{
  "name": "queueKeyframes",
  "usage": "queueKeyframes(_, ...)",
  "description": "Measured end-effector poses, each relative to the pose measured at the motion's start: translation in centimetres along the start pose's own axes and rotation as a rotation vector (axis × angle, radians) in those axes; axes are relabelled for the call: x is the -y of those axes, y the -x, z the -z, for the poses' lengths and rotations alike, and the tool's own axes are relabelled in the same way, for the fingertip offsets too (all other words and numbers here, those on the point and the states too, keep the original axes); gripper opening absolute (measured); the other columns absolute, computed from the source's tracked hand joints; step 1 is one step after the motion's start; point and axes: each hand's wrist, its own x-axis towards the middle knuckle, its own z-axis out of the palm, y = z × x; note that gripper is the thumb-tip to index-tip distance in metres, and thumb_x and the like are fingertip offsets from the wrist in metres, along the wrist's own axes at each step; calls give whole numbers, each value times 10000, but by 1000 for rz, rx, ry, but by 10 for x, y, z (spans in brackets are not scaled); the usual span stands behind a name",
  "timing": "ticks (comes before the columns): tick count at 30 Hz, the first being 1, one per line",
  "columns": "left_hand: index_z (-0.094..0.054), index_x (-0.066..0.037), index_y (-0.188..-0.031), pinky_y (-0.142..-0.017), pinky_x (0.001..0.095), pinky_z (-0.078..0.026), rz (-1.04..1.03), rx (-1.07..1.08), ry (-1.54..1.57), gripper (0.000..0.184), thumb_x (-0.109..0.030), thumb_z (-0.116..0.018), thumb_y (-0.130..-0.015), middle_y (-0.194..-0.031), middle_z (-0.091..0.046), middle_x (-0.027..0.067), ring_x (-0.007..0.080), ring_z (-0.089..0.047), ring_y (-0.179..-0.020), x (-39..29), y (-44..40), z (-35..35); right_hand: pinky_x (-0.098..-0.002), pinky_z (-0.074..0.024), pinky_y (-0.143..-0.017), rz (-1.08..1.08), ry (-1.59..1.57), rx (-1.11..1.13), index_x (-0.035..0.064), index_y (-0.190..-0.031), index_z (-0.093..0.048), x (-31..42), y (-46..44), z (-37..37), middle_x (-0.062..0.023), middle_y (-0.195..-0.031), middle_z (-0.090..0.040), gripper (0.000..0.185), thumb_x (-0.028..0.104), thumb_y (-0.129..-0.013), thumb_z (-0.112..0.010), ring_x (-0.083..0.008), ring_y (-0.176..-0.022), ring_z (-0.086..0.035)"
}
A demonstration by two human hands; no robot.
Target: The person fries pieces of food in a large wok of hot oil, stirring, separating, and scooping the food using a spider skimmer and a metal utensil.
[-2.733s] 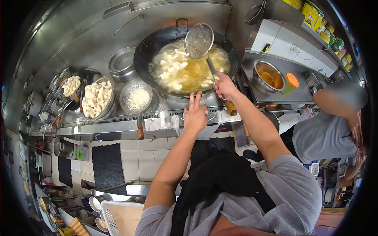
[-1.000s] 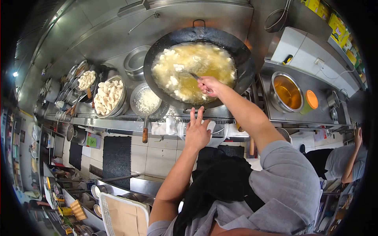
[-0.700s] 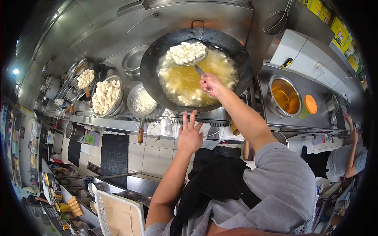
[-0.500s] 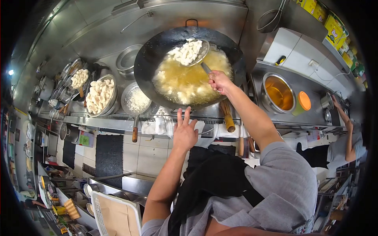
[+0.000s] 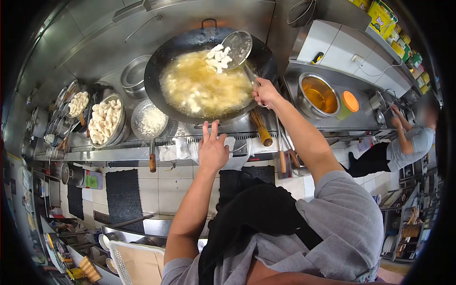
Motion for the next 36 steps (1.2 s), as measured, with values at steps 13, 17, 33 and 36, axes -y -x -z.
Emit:
queueKeyframes(13,-680,-96,-1033,-985,554,-444,-24,19,14,287,-158,-703,-754,-1516,-297,90,368,-177,-1449,9,6,0,-261,-373,-385,92,172,-68,146,-1525,-203,20,44,-11,0,-656,-458,561,89,-1002,-399,-74,-447,-382)
queueKeyframes(17,-675,-103,-1023,-997,559,-432,-47,54,88,274,-160,-704,-756,-1537,-280,96,367,-171,-1456,16,8,5,-280,-342,-391,135,163,-22,129,-1537,-183,27,49,-44,-8,-647,-466,595,70,-990,-409,-96,-437,-394)
queueKeyframes(33,-629,-96,-1165,-889,370,-520,369,-296,719,341,21,-586,-848,-1443,-454,158,313,-514,-1265,99,164,-13,-443,-512,-848,712,529,83,145,-1492,-316,-63,38,-338,-287,-1069,-647,669,40,-856,-497,-386,-972,-655)
queueKeyframes(36,-633,-83,-1148,-860,355,-535,480,-302,686,319,26,-576,-854,-1402,-482,147,301,-535,-1223,96,190,-7,-487,-478,-919,351,754,211,161,-1489,-310,-86,37,-369,-271,-1164,-621,697,45,-828,-499,-419,-1097,-597)
